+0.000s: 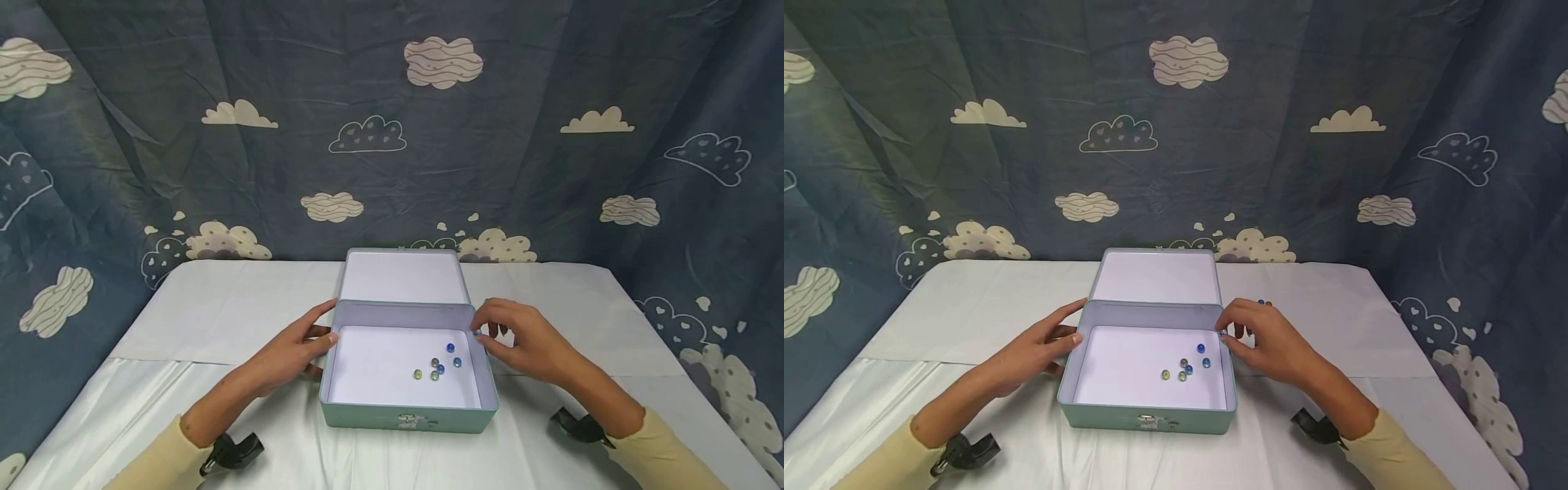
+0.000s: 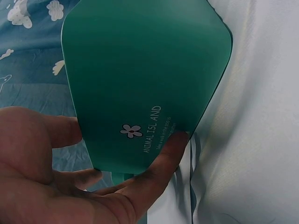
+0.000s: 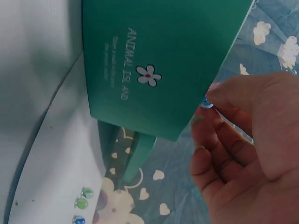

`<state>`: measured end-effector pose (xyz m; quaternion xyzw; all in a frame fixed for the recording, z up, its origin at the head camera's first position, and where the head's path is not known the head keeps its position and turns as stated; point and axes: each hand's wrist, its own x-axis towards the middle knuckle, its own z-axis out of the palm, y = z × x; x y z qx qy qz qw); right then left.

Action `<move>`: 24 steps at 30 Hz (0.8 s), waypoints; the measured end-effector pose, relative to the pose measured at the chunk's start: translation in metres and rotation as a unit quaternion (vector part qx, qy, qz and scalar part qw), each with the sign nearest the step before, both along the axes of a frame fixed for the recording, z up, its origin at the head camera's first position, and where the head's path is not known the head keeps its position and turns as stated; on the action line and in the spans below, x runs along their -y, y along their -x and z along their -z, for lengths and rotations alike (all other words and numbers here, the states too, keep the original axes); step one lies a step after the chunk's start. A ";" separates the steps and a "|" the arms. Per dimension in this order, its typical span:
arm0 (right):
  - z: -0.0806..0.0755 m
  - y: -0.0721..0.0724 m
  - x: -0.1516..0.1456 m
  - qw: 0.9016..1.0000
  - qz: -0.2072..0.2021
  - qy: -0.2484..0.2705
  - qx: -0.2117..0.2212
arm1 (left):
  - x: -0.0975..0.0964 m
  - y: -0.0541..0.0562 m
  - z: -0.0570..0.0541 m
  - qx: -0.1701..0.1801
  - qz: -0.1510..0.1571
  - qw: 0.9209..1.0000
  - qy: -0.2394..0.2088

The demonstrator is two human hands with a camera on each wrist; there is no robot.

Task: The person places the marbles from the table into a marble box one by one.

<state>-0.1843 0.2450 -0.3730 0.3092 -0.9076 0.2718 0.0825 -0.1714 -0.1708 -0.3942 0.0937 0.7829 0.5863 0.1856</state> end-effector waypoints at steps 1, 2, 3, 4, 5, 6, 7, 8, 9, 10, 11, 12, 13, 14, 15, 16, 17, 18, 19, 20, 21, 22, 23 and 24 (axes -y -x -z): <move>0.000 0.000 0.001 1.000 -0.001 -0.001 0.001 | 0.000 0.000 0.000 0.000 0.000 1.000 0.000; 0.000 -0.001 0.002 1.000 0.000 -0.001 0.002 | 0.000 0.000 0.001 0.000 0.001 1.000 -0.001; 0.000 -0.002 0.003 1.000 0.001 -0.003 0.002 | 0.000 0.000 0.001 -0.001 0.002 1.000 -0.002; 0.000 -0.002 0.003 1.000 0.001 -0.003 0.004 | 0.000 0.000 0.001 -0.002 0.002 1.000 -0.002; 0.000 -0.003 0.004 1.000 0.002 -0.003 0.005 | 0.000 0.000 0.001 -0.002 0.003 1.000 -0.002; 0.000 -0.004 0.005 1.000 0.002 -0.002 0.007 | 0.000 0.001 0.001 -0.003 0.003 1.000 -0.002; 0.000 -0.005 0.006 1.000 0.003 -0.001 0.010 | 0.000 0.001 0.001 -0.003 0.004 1.000 -0.002; 0.000 -0.006 0.007 1.000 0.005 0.000 0.013 | 0.000 0.001 0.001 -0.003 0.004 1.000 -0.001; 0.000 -0.006 0.008 1.000 0.005 -0.002 0.014 | 0.000 0.001 0.000 -0.003 0.004 1.000 -0.001; 0.000 -0.007 0.009 1.000 0.004 -0.001 0.016 | 0.000 0.001 0.000 -0.003 0.004 1.000 0.000; 0.000 -0.008 0.010 1.000 0.003 -0.002 0.017 | 0.000 0.002 0.000 -0.003 0.004 1.000 0.000; 0.000 -0.008 0.010 1.000 0.002 -0.003 0.017 | 0.000 0.002 0.000 -0.002 0.004 1.000 0.001; 0.001 -0.009 0.011 1.000 0.001 -0.004 0.016 | 0.000 0.002 0.000 -0.002 0.004 1.000 0.000; 0.001 -0.009 0.012 1.000 0.000 -0.006 0.015 | 0.000 0.002 0.000 -0.001 0.004 1.000 -0.001; 0.001 -0.009 0.012 1.000 -0.001 -0.008 0.014 | 0.000 0.002 0.000 -0.001 0.005 1.000 -0.001; 0.002 -0.009 0.012 1.000 -0.002 -0.008 0.014 | 0.000 0.002 0.000 0.000 0.005 1.000 -0.002; 0.002 -0.009 0.013 1.000 -0.002 -0.008 0.013 | 0.000 0.002 0.000 0.001 0.006 1.000 -0.002; 0.002 -0.009 0.013 1.000 -0.002 -0.009 0.012 | 0.001 0.002 0.000 0.001 0.006 1.000 -0.003; 0.003 -0.009 0.013 1.000 -0.001 -0.009 0.013 | 0.001 0.002 0.000 0.002 0.006 1.000 -0.003; 0.003 -0.009 0.013 1.000 -0.001 -0.009 0.013 | 0.001 0.002 0.000 0.002 0.006 1.000 -0.004; 0.003 -0.009 0.013 1.000 -0.002 -0.008 0.013 | 0.001 0.001 0.000 0.002 0.006 1.000 -0.004; 0.003 -0.009 0.013 1.000 -0.003 -0.006 0.015 | 0.001 0.001 0.001 0.002 0.006 1.000 -0.004; 0.004 -0.009 0.013 1.000 -0.004 -0.005 0.015 | 0.001 0.001 0.001 0.002 0.005 1.000 -0.003; 0.004 -0.009 0.013 1.000 -0.005 -0.004 0.015 | 0.001 0.001 0.001 0.001 0.005 1.000 -0.003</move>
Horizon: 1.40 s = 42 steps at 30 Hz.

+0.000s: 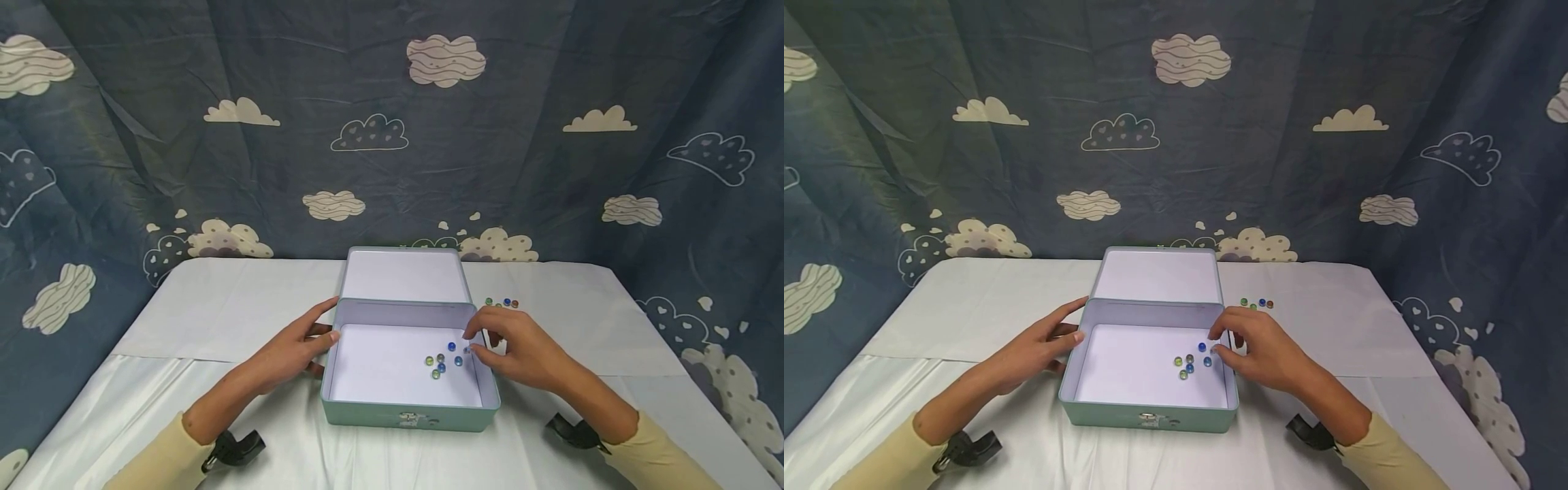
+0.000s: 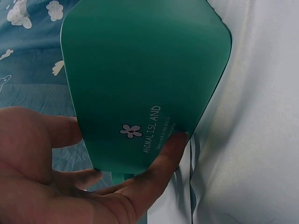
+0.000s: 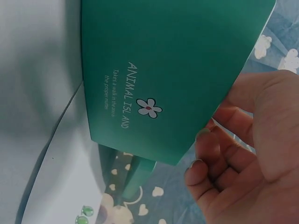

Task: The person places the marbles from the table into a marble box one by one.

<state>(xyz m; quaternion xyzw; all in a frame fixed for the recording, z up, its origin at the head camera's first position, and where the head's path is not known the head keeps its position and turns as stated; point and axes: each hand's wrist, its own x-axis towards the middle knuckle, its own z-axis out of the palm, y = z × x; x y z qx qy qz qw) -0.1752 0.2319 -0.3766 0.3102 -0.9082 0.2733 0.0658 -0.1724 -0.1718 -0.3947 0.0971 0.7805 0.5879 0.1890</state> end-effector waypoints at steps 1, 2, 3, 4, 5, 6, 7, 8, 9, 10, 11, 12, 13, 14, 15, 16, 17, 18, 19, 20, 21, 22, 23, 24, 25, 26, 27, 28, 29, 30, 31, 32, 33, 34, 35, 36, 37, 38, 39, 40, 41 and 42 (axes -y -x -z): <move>0.000 0.000 0.000 1.000 -0.001 0.001 0.000 | 0.000 0.000 0.000 0.000 0.000 1.000 0.000; 0.000 0.000 0.000 1.000 -0.002 0.002 -0.001 | 0.000 0.000 0.000 -0.001 0.000 1.000 0.000; 0.000 0.001 -0.001 1.000 -0.002 0.004 -0.003 | 0.000 0.000 0.000 -0.001 0.000 1.000 0.001; 0.000 0.001 -0.001 1.000 -0.001 0.005 -0.006 | 0.000 0.000 0.000 -0.001 0.000 1.000 0.001; -0.001 0.001 -0.001 1.000 -0.001 0.007 -0.010 | 0.000 0.000 0.000 -0.002 0.000 1.000 0.000; -0.001 0.002 -0.002 1.000 -0.001 0.009 -0.014 | 0.000 0.000 0.000 -0.002 0.001 1.000 0.000; -0.001 0.002 -0.002 1.000 0.000 0.012 -0.020 | 0.000 0.000 0.000 -0.003 0.001 1.000 0.000; -0.001 0.003 -0.003 1.000 0.001 0.015 -0.026 | 0.000 0.000 0.000 -0.004 0.001 1.000 0.000; -0.001 0.003 -0.004 0.999 0.001 0.018 -0.032 | 0.000 0.000 0.000 -0.004 0.001 1.000 0.001; -0.002 0.004 -0.005 0.999 0.002 0.020 -0.037 | 0.000 0.000 0.000 -0.005 0.000 1.000 0.002; -0.002 0.005 -0.005 0.999 0.005 0.022 -0.042 | 0.000 0.000 0.000 -0.006 0.000 1.000 0.002; -0.002 0.006 -0.006 0.999 0.007 0.024 -0.046 | 0.000 0.000 0.000 -0.006 0.000 1.000 0.003; -0.002 0.006 -0.008 0.998 0.010 0.027 -0.049 | 0.000 0.000 0.000 -0.007 0.000 1.000 0.003; -0.003 0.007 -0.009 0.998 0.014 0.028 -0.051 | 0.000 0.000 0.000 -0.007 0.000 1.000 0.003; -0.003 0.008 -0.010 0.998 0.020 0.028 -0.052 | 0.000 0.000 0.000 -0.007 0.000 1.000 0.003; -0.003 0.009 -0.011 0.998 0.027 0.028 -0.054 | 0.000 0.000 0.000 -0.006 0.000 1.000 0.002; -0.003 0.010 -0.013 0.997 0.033 0.028 -0.056 | 0.000 0.000 0.000 -0.006 0.001 1.000 0.001; -0.002 0.011 -0.014 0.997 0.038 0.029 -0.059 | 0.000 0.001 0.000 -0.006 0.001 1.000 0.001; -0.002 0.012 -0.016 0.997 0.045 0.028 -0.061 | 0.000 0.001 0.000 -0.006 0.001 1.000 0.001; -0.001 0.014 -0.018 0.996 0.050 0.028 -0.063 | 0.000 0.001 0.000 -0.005 0.001 1.000 0.000; 0.000 0.016 -0.020 0.996 0.056 0.027 -0.067 | 0.000 0.001 0.000 -0.005 0.000 1.000 0.000; 0.001 0.017 -0.022 0.995 0.060 0.026 -0.071 | 0.000 0.001 0.001 -0.005 0.000 1.000 0.000; 0.002 0.019 -0.024 0.995 0.063 0.026 -0.074 | 0.000 0.001 0.001 -0.004 0.000 1.000 0.001; 0.003 0.021 -0.026 0.995 0.066 0.026 -0.076 | 0.000 0.001 0.001 -0.005 0.000 1.000 0.000; 0.004 0.023 -0.028 0.994 0.069 0.026 -0.077 | -0.001 0.001 0.001 -0.004 0.000 1.000 0.000; 0.006 0.025 -0.030 0.994 0.072 0.025 -0.077 | -0.001 0.001 0.001 -0.004 0.000 1.000 -0.001; 0.007 0.027 -0.032 0.994 0.076 0.023 -0.077 | -0.001 0.001 0.001 -0.003 0.000 1.000 0.000; 0.008 0.028 -0.034 0.994 0.080 0.024 -0.075 | -0.001 0.000 0.001 -0.003 0.001 1.000 0.000; 0.009 0.030 -0.036 0.994 0.084 0.024 -0.072 | -0.001 0.000 0.001 -0.003 0.000 1.000 0.000; 0.011 0.031 -0.038 0.993 0.088 0.023 -0.068 | -0.001 0.000 0.001 -0.003 0.000 1.000 0.000; 0.012 0.032 -0.040 0.993 0.092 0.022 -0.066 | -0.001 0.000 0.000 -0.003 0.000 1.000 0.000; 0.013 0.034 -0.041 0.993 0.095 0.021 -0.065 | -0.001 0.000 0.000 -0.003 0.000 1.000 0.001; 0.013 0.035 -0.043 0.993 0.098 0.021 -0.063 | -0.001 0.000 0.000 -0.003 0.000 1.000 0.000; 0.014 0.036 -0.045 0.993 0.098 0.021 -0.063 | -0.001 0.000 0.000 -0.004 0.001 1.000 0.000; 0.015 0.038 -0.046 0.993 0.098 0.021 -0.064 | -0.001 0.000 0.000 -0.004 0.001 1.000 -0.001; 0.016 0.039 -0.048 0.993 0.099 0.020 -0.065 | -0.002 0.000 0.000 -0.004 0.001 1.000 -0.001; 0.017 0.040 -0.049 0.993 0.099 0.019 -0.066 | -0.002 0.000 0.000 -0.004 0.001 1.000 -0.001; 0.018 0.042 -0.051 0.993 0.101 0.017 -0.066 | -0.002 0.000 0.000 -0.004 0.001 1.000 0.000; 0.019 0.043 -0.053 0.992 0.104 0.014 -0.064 | -0.001 0.000 0.000 -0.005 0.001 1.000 0.000; 0.020 0.044 -0.054 0.992 0.108 0.012 -0.062 | -0.001 0.000 0.000 -0.004 0.001 1.000 0.000; 0.021 0.045 -0.056 0.992 0.114 0.008 -0.058 | -0.001 0.000 0.000 -0.004 0.001 1.000 0.001; 0.022 0.047 -0.058 0.991 0.121 0.003 -0.053 | -0.001 0.000 0.000 -0.004 0.001 1.000 0.001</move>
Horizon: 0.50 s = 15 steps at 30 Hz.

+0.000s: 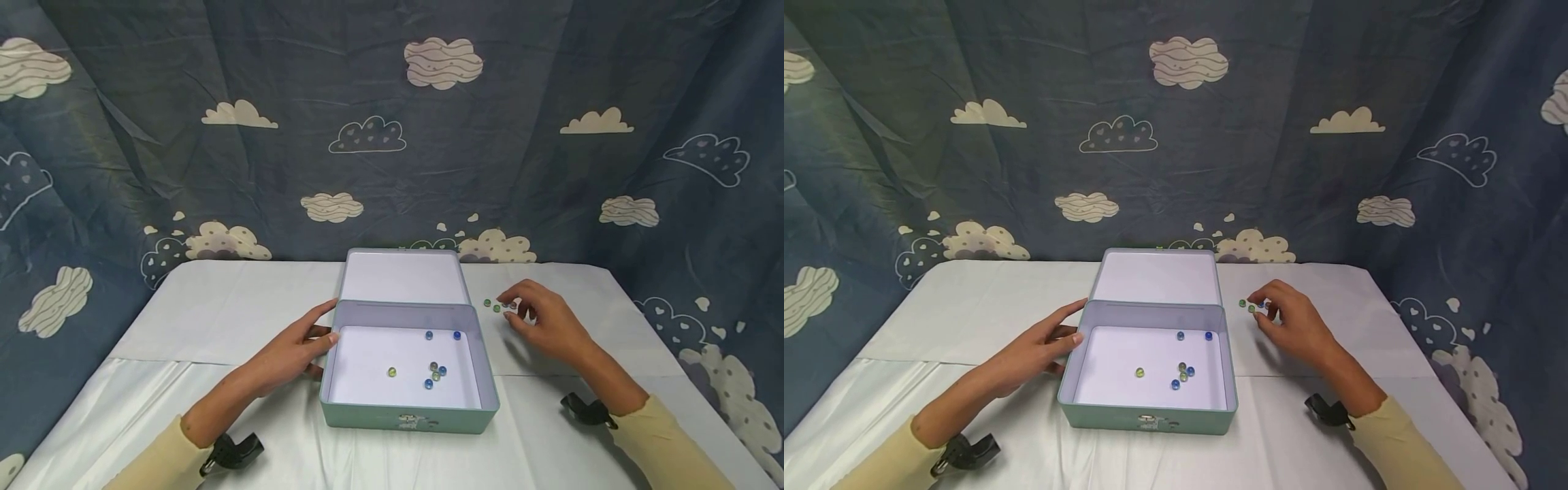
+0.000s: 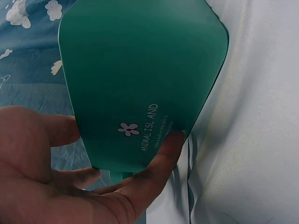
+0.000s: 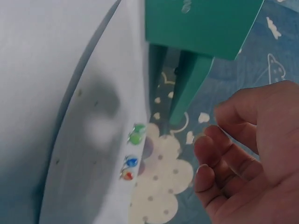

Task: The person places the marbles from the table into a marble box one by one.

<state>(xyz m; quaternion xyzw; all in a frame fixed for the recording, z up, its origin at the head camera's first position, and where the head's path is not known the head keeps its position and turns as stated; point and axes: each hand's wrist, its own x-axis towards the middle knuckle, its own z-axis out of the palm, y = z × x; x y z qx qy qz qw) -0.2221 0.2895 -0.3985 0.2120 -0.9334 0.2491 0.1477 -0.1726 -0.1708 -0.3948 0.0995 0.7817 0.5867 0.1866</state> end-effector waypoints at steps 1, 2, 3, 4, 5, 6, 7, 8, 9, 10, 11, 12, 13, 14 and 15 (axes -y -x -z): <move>0.001 0.001 -0.002 1.000 0.007 -0.003 0.006 | 0.000 0.000 0.000 0.000 0.000 1.000 0.000; 0.002 0.003 -0.004 1.000 0.015 -0.008 0.011 | 0.000 0.000 0.000 0.000 0.001 1.000 -0.001; 0.004 0.004 -0.006 1.000 0.021 -0.011 0.015 | 0.000 -0.001 0.000 0.000 0.002 1.000 -0.002; 0.005 0.006 -0.008 0.999 0.026 -0.014 0.018 | 0.000 -0.001 0.000 -0.001 0.002 1.000 -0.002; 0.006 0.007 -0.010 0.999 0.030 -0.018 0.021 | 0.000 -0.001 0.000 -0.002 0.002 1.000 -0.002; 0.007 0.008 -0.012 0.999 0.032 -0.021 0.024 | 0.000 -0.001 0.000 -0.002 0.002 1.000 -0.002; 0.008 0.009 -0.014 0.999 0.033 -0.022 0.027 | 0.000 -0.001 -0.001 -0.003 0.002 1.000 -0.003; 0.010 0.010 -0.016 0.999 0.034 -0.024 0.030 | 0.000 -0.001 -0.001 -0.004 0.001 1.000 -0.002; 0.011 0.011 -0.018 0.999 0.035 -0.025 0.033 | 0.000 -0.001 -0.001 -0.003 0.001 1.000 -0.001; 0.013 0.012 -0.019 0.998 0.036 -0.026 0.038 | 0.000 -0.001 -0.001 -0.003 0.000 1.000 0.000; 0.014 0.013 -0.021 0.998 0.037 -0.026 0.044 | 0.000 -0.001 -0.001 -0.002 0.000 1.000 0.000; 0.016 0.013 -0.023 0.998 0.039 -0.028 0.050 | 0.000 -0.001 -0.001 -0.001 -0.001 1.000 0.000; 0.017 0.014 -0.024 0.997 0.041 -0.029 0.057 | 0.000 0.000 0.000 -0.001 -0.001 1.000 0.000; 0.019 0.015 -0.026 0.997 0.043 -0.032 0.063 | 0.000 0.000 0.000 -0.001 -0.001 1.000 0.000; 0.020 0.016 -0.027 0.996 0.045 -0.034 0.072 | 0.000 0.000 0.000 0.000 -0.001 1.000 0.000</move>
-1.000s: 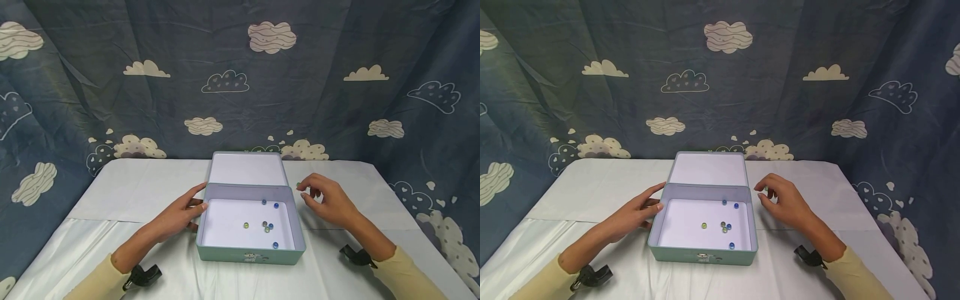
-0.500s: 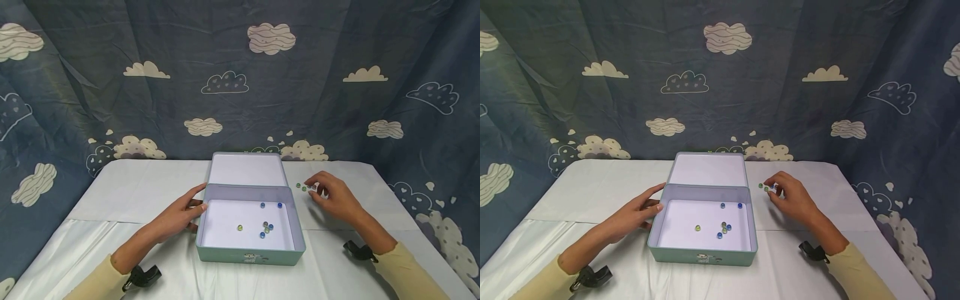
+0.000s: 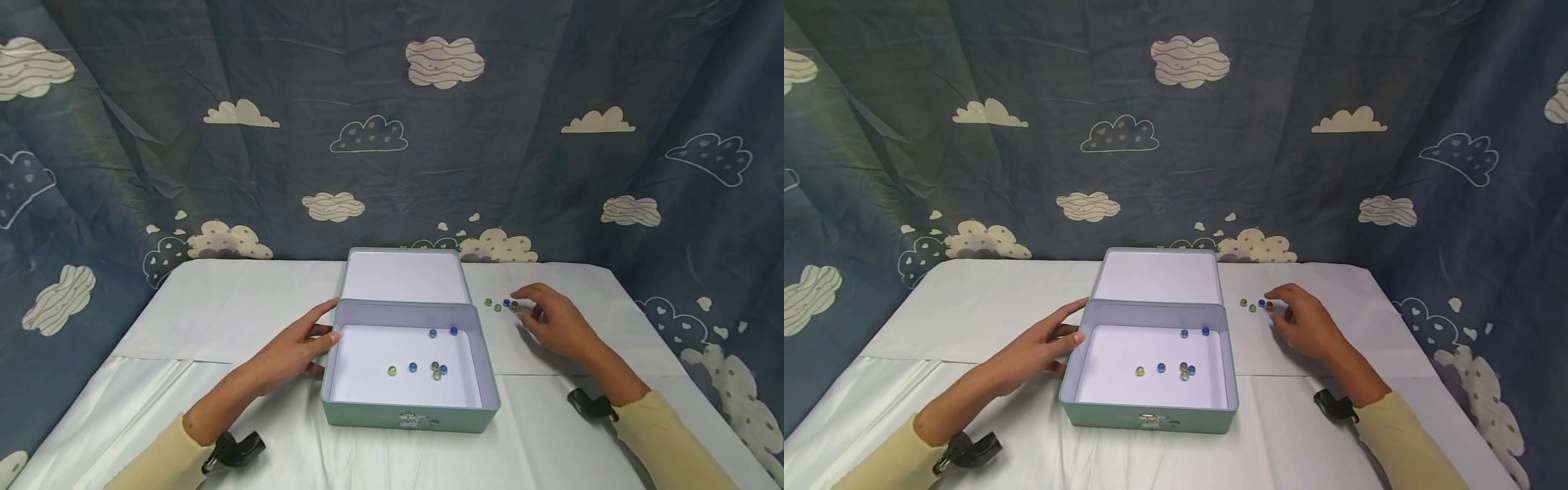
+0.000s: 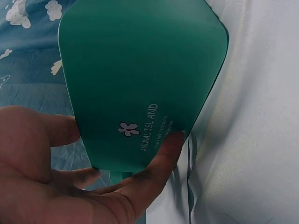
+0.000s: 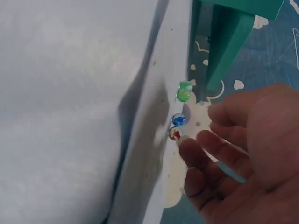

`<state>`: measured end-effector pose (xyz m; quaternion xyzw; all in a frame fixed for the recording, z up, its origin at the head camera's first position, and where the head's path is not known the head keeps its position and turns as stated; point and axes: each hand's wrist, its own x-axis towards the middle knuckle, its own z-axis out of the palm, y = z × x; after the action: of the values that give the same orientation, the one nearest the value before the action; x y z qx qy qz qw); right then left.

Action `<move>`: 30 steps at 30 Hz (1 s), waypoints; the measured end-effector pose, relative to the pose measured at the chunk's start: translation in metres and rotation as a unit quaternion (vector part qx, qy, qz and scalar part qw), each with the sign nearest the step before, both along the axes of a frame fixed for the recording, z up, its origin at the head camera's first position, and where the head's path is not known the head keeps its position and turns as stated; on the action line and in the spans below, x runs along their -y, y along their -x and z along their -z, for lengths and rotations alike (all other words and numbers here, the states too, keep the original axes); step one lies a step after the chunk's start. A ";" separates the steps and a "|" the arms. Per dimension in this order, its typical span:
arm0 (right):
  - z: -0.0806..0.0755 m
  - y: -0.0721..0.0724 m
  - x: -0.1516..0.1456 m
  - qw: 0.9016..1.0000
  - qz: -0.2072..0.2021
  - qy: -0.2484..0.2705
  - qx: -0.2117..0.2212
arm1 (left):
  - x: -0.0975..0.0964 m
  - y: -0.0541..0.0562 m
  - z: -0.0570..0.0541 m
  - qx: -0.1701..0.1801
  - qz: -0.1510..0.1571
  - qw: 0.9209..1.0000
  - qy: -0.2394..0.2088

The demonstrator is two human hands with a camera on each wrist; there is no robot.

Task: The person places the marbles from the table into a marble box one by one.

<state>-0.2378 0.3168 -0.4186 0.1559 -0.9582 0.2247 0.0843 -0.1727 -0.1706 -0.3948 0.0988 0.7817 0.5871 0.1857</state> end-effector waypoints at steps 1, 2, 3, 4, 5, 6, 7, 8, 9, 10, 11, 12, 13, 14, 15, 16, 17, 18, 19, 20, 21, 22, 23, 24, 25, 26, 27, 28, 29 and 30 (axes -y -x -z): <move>0.001 0.001 -0.001 1.000 0.003 -0.003 0.007 | 0.000 0.000 0.000 0.000 0.000 1.000 0.000; 0.002 0.001 -0.003 1.000 0.005 -0.005 0.015 | 0.000 0.000 0.000 0.000 0.001 1.000 0.000; 0.003 0.002 -0.004 1.000 0.008 -0.010 0.023 | 0.000 0.000 0.000 0.001 0.001 1.000 0.000; 0.004 0.002 -0.005 0.999 0.011 -0.012 0.030 | 0.000 0.001 0.000 0.001 0.001 1.000 -0.001; 0.004 0.003 -0.005 0.999 0.012 -0.016 0.034 | 0.000 0.001 0.000 0.001 0.002 1.000 -0.001; 0.005 0.003 -0.006 0.999 0.013 -0.019 0.038 | -0.001 0.001 0.000 0.000 0.002 1.000 -0.001; 0.006 0.003 -0.006 0.999 0.014 -0.022 0.041 | -0.001 0.001 0.000 0.000 0.002 1.000 -0.001; 0.006 0.003 -0.006 0.999 0.014 -0.024 0.043 | -0.001 0.001 0.000 0.000 0.002 1.000 -0.001; 0.007 0.003 -0.006 0.999 0.012 -0.026 0.044 | -0.001 0.001 0.000 0.000 0.002 1.000 -0.001; 0.007 0.003 -0.005 0.999 0.010 -0.028 0.043 | -0.001 0.001 0.000 -0.001 0.002 1.000 0.000; 0.007 0.002 -0.005 0.999 0.006 -0.029 0.043 | -0.001 0.001 0.000 -0.001 0.002 1.000 0.001; 0.008 0.002 -0.005 0.999 0.004 -0.031 0.042 | -0.001 0.001 0.000 -0.001 0.001 1.000 0.001; 0.008 0.002 -0.005 0.999 -0.001 -0.031 0.042 | -0.001 0.001 0.001 -0.001 0.002 1.000 0.002; 0.008 0.002 -0.006 0.999 -0.004 -0.031 0.039 | -0.001 0.001 0.000 -0.001 0.002 1.000 0.002; 0.009 0.001 -0.006 0.999 -0.009 -0.032 0.037 | 0.000 0.001 0.000 -0.001 0.001 1.000 0.003; 0.009 0.001 -0.006 0.999 -0.012 -0.032 0.035 | 0.000 0.000 0.000 -0.001 0.002 1.000 0.002; 0.009 0.001 -0.007 0.999 -0.015 -0.031 0.033 | 0.000 0.000 0.000 0.000 0.003 1.000 0.001; 0.009 0.001 -0.007 0.999 -0.017 -0.032 0.031 | 0.000 0.000 0.000 0.000 0.003 1.000 0.001; 0.009 0.001 -0.007 0.999 -0.018 -0.032 0.030 | 0.000 0.000 0.000 0.000 0.003 1.000 0.001; 0.009 0.002 -0.007 0.999 -0.017 -0.032 0.029 | 0.000 0.000 0.000 0.000 0.003 1.000 0.000; 0.009 0.002 -0.006 0.999 -0.014 -0.032 0.030 | 0.000 0.000 0.000 0.001 0.004 1.000 0.000; 0.009 0.002 -0.006 0.999 -0.010 -0.031 0.031 | 0.000 0.000 0.000 0.001 0.004 1.000 -0.001; 0.009 0.003 -0.006 0.999 -0.005 -0.029 0.035 | 0.000 0.000 0.001 0.001 0.004 1.000 0.000; 0.009 0.003 -0.005 0.999 0.000 -0.027 0.038 | 0.000 0.000 0.001 0.001 0.003 1.000 0.001; 0.010 0.003 -0.005 0.999 0.003 -0.025 0.041 | 0.000 0.000 0.001 0.001 0.003 1.000 0.001; 0.010 0.004 -0.004 0.999 0.006 -0.024 0.044 | 0.000 0.000 0.000 0.001 0.003 1.000 0.001; 0.010 0.004 -0.004 0.999 0.008 -0.022 0.047 | 0.000 0.000 0.000 0.001 0.003 1.000 0.000; 0.010 0.004 -0.004 0.998 0.008 -0.022 0.050 | 0.000 0.000 0.000 0.001 0.003 1.000 0.000; 0.010 0.004 -0.004 0.998 0.008 -0.022 0.053 | 0.000 0.000 0.000 0.000 0.003 1.000 0.000; 0.010 0.004 -0.004 0.998 0.007 -0.022 0.054 | 0.000 0.000 0.000 0.000 0.002 1.000 0.001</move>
<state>-0.2416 0.3208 -0.4287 0.1390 -0.9671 0.2106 0.0308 -0.1726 -0.1706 -0.3950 0.1005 0.7823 0.5856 0.1872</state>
